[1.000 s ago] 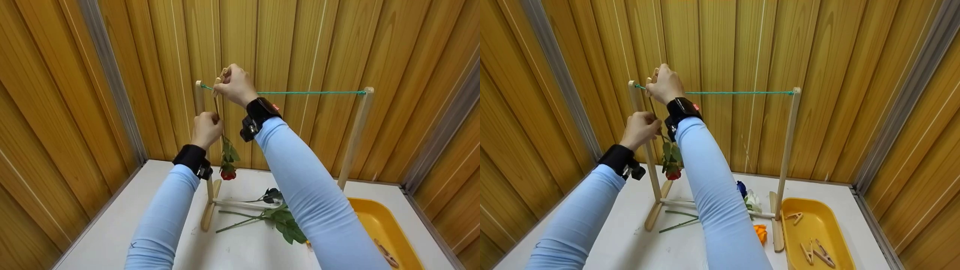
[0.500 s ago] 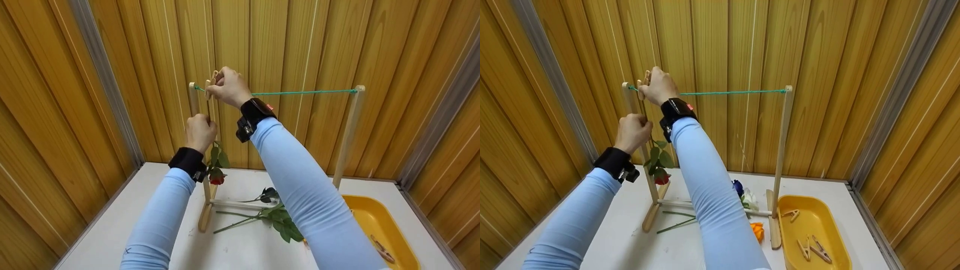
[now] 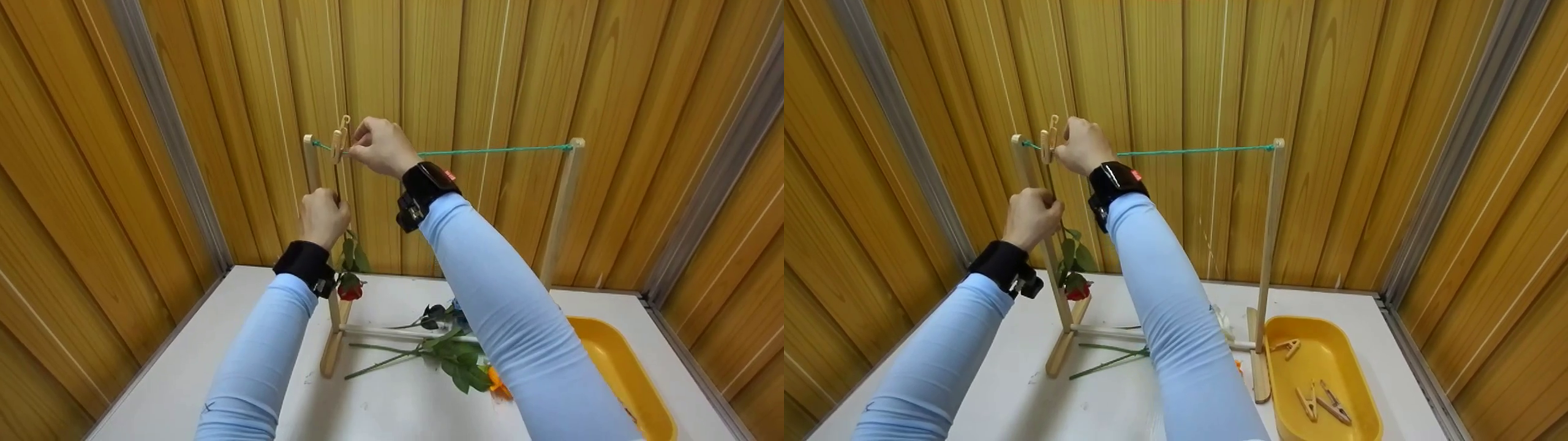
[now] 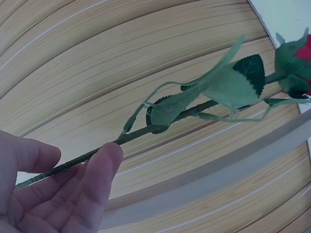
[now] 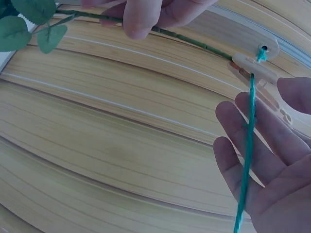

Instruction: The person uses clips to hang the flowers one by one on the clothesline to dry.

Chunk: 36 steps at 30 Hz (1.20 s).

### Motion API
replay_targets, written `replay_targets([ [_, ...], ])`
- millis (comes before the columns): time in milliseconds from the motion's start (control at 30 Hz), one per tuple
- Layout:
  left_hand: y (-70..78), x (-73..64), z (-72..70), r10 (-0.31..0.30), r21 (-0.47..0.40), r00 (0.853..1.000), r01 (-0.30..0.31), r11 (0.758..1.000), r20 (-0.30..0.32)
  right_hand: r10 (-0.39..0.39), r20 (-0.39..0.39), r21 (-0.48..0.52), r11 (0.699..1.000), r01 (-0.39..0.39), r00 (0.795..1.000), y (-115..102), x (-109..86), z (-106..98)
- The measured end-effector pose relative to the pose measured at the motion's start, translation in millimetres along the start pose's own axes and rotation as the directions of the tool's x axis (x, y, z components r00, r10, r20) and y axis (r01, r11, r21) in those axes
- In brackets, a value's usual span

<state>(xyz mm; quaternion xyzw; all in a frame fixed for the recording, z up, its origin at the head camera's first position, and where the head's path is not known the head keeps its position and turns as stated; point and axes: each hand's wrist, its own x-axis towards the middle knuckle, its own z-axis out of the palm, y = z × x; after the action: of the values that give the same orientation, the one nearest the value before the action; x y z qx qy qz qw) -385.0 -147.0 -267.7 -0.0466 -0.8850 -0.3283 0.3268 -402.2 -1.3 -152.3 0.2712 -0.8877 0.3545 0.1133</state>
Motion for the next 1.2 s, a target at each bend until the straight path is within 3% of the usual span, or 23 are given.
replay_targets([
  [200, -1.6, -2.7, 1.0, 0.021, -0.021, 1.0, -0.02, 1.0, 0.018, -0.15, -0.059, -0.046, 0.988, 0.147, 0.987, 11.8, -13.9, -4.5],
  [333, -5.1, -10.8, -3.2, 0.008, -0.032, 1.0, -0.008, 0.999, 0.019, -0.263, -0.155, 0.021, 0.963, 0.269, 0.952, 28.6, -37.7, -0.1],
  [433, -7.4, -18.4, -7.7, 0.004, -0.03, 1.0, -0.004, 1.0, 0.007, -0.292, -0.226, 0.092, 0.944, 0.318, 0.929, 47.5, -63.1, 2.8],
  [533, -7.3, -26.0, -11.4, 0.028, -0.021, 1.0, -0.028, 0.999, -0.004, -0.268, -0.277, 0.104, 0.947, 0.306, 0.923, 69.1, -91.7, 2.8],
  [800, -2.9, -55.0, -10.1, 0.108, 0.03, 0.992, -0.106, 0.994, -0.059, -0.244, -0.369, -0.019, 0.967, 0.255, 0.897, 114.4, -157.7, 7.4],
  [1033, -2.1, -89.3, -4.5, 0.223, 0.037, 0.963, -0.22, 0.975, -0.148, -0.212, -0.366, -0.099, 0.977, 0.188, 0.906, 137.8, -205.9, 27.7],
  [1200, -4.8, -113.6, 2.4, 0.287, 0.044, 0.944, -0.284, 0.958, -0.161, -0.184, -0.359, -0.152, 0.979, 0.137, 0.915, 150.9, -234.3, 41.0],
])
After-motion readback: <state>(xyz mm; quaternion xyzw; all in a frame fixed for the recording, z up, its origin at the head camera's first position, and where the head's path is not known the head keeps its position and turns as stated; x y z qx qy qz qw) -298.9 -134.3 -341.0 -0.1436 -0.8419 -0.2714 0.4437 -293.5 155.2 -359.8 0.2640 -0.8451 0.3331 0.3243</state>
